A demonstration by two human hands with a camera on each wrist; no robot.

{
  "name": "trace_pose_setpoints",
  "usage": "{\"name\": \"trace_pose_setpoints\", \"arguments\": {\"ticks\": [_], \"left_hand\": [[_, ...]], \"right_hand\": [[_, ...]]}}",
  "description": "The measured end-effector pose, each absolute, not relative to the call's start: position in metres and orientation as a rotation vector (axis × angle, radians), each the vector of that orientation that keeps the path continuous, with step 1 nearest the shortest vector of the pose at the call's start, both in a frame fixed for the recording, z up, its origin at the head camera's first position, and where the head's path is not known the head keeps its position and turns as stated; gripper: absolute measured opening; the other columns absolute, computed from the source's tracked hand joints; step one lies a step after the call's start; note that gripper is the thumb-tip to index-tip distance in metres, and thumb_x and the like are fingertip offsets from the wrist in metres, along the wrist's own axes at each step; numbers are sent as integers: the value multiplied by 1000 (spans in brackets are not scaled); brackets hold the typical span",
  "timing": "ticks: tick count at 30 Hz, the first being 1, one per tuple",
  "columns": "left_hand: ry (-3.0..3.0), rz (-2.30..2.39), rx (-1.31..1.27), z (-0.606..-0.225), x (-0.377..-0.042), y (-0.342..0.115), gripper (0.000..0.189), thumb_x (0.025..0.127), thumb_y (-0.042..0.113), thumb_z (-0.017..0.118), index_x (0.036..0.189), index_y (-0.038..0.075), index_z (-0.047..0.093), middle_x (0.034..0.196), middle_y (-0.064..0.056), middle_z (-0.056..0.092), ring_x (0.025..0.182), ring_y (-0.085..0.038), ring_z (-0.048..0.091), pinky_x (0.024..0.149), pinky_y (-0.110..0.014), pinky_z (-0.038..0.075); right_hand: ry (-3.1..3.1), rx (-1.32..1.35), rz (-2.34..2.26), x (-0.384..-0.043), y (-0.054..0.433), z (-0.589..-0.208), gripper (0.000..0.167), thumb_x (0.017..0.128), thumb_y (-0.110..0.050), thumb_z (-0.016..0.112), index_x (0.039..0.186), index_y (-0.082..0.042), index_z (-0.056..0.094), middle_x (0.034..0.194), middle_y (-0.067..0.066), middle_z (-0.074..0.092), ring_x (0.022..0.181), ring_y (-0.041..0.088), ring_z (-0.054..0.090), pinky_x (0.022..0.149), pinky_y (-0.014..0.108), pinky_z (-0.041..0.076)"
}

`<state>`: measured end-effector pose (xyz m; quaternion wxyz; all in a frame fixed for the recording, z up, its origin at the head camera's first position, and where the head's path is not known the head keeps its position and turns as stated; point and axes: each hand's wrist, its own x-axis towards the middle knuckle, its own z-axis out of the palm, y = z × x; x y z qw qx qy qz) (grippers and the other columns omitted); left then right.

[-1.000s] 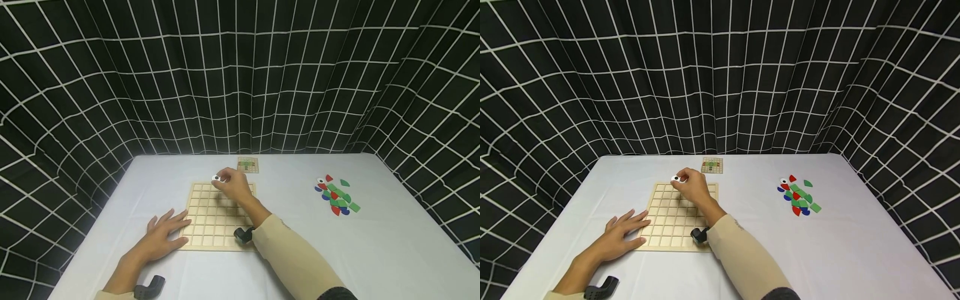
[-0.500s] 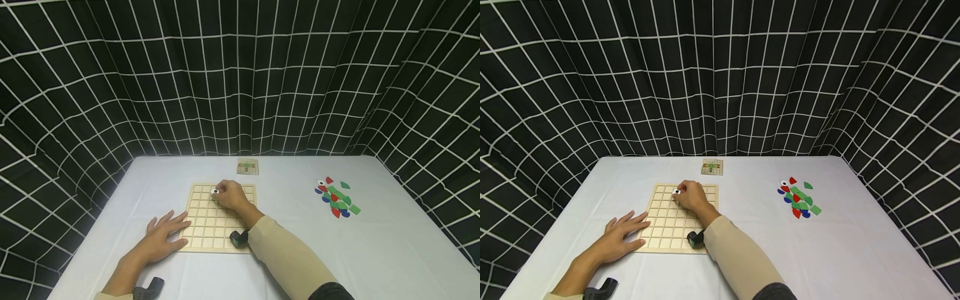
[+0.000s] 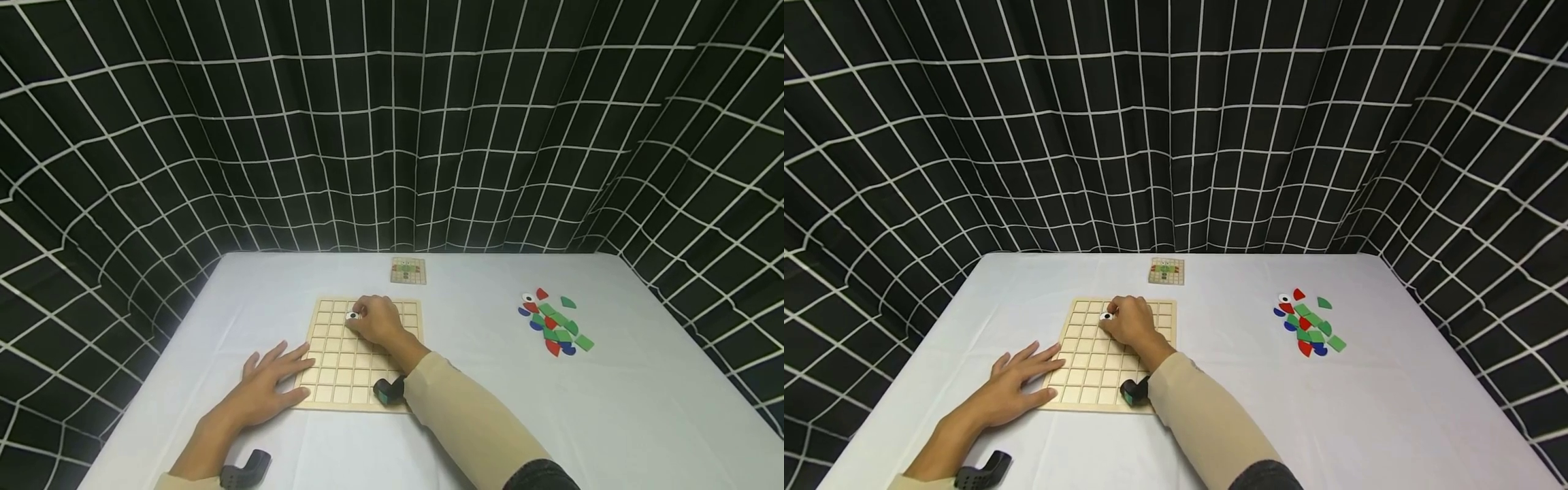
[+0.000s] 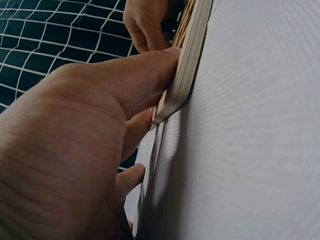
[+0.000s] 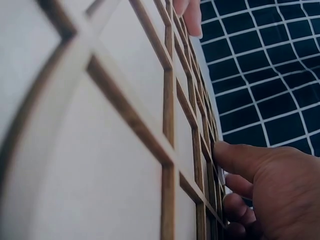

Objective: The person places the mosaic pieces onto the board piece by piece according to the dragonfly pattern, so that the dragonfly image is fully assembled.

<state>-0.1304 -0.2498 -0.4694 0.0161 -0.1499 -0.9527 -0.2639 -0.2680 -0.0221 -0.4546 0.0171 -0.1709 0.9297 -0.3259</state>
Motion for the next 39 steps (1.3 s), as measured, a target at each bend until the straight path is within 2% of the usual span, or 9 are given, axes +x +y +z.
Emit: {"name": "trace_pose_setpoints", "arguments": {"ticks": [6,12,17,22,26,33,39], "left_hand": [[-2972,-830,-459,-468,-130,-250,51,85,49,67,129,24,64,148,5,41,140,-36,23,106,-66,0],[-2986,-836,-450,-468,-129,-250,50,85,47,69,129,23,63,149,5,41,141,-35,22,106,-66,-1],[-2983,-837,-443,-468,-128,-250,50,84,45,70,128,23,64,149,5,41,141,-35,23,107,-65,-1],[-2972,-854,-453,-467,-129,-250,50,84,45,70,129,23,63,149,4,40,141,-36,22,107,-65,-2],[-2968,-858,-463,-467,-130,-250,50,85,45,70,129,23,63,149,5,40,141,-36,22,107,-64,-2],[-2974,-851,-449,-467,-130,-251,51,84,48,69,129,23,63,149,5,41,141,-35,22,107,-65,-1],[-2977,-844,-452,-467,-131,-250,50,84,46,70,128,23,64,149,5,41,141,-35,22,107,-64,-1]], "right_hand": [[2785,-509,-1110,-267,-17,-447,30,85,-29,74,108,-10,69,81,-4,57,81,14,53,71,30,48],[2706,-473,-1218,-267,4,-421,36,88,-29,71,117,-8,65,93,2,60,82,19,59,70,34,52],[2780,-532,-1240,-263,30,-390,36,87,-30,72,117,-10,67,94,3,61,87,21,57,69,36,51],[2838,-625,-1301,-252,62,-366,33,86,-27,73,113,-11,69,99,8,65,95,28,56,78,41,49],[2931,-688,-1323,-241,86,-354,32,84,-24,75,112,-9,70,97,9,65,94,29,56,78,43,48],[3050,-703,-1363,-230,126,-347,32,84,-24,76,111,-9,70,98,8,66,93,27,57,78,46,49],[3110,-842,-1500,-233,163,-350,28,82,-14,77,108,-6,70,94,8,65,91,28,57,77,46,47]]}}
